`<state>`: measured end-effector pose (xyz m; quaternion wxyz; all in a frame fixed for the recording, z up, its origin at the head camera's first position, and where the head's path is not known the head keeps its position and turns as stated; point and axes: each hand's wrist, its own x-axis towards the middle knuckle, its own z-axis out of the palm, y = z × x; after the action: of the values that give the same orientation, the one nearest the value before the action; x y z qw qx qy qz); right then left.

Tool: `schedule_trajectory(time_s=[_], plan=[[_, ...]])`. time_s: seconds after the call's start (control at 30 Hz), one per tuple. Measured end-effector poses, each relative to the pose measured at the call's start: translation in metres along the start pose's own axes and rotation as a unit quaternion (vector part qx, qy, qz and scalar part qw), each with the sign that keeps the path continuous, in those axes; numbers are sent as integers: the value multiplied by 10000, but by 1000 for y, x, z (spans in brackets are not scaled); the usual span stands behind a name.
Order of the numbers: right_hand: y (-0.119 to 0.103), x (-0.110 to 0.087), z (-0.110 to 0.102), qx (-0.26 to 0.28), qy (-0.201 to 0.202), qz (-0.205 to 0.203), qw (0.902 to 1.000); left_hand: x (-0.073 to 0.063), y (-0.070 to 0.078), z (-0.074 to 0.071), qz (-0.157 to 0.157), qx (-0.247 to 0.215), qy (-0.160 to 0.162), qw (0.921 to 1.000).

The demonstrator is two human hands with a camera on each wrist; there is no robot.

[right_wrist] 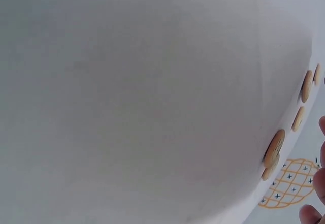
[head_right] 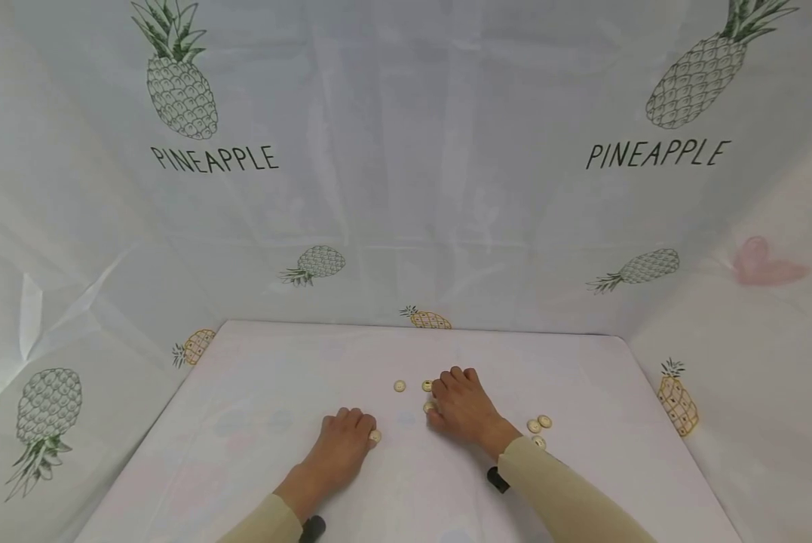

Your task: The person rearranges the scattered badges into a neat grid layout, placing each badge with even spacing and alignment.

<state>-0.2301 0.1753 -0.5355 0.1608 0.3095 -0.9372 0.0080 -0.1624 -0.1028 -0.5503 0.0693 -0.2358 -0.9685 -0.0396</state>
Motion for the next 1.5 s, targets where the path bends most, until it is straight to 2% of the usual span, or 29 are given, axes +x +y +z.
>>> schedule_trajectory(time_s=[0.17,0.27,0.37,0.57,0.73,1.03,1.13,1.27,1.5], plan=[[5,-9,-10,90,15,116,9999,-1,3,-6,-77,-67,-190,9998],[12,-18,-15,174,203,229,9994,-2,4,-8,-97,-85,-218,9997],[22,-29,-20,236,318,389,9985,-2,4,-6,-101,-73,-168,9998],[49,-57,-30,193,609,653,9958,-2,3,-7,-124,-119,-265,9995],[72,-82,-39,62,1055,585,9927,-1,2,-7,-150,-117,-243,9995],[101,-126,-45,-172,1453,274,9889,0,5,-9,-168,-60,-257,9995],[105,-139,-45,-215,1383,298,9897,0,6,-10,-211,-136,-305,9992],[103,-152,-46,-215,1049,489,9930,1,6,-11,-285,-233,-383,9986],[92,-163,-40,-240,565,654,9960,1,7,-10,-362,-373,-434,9977]])
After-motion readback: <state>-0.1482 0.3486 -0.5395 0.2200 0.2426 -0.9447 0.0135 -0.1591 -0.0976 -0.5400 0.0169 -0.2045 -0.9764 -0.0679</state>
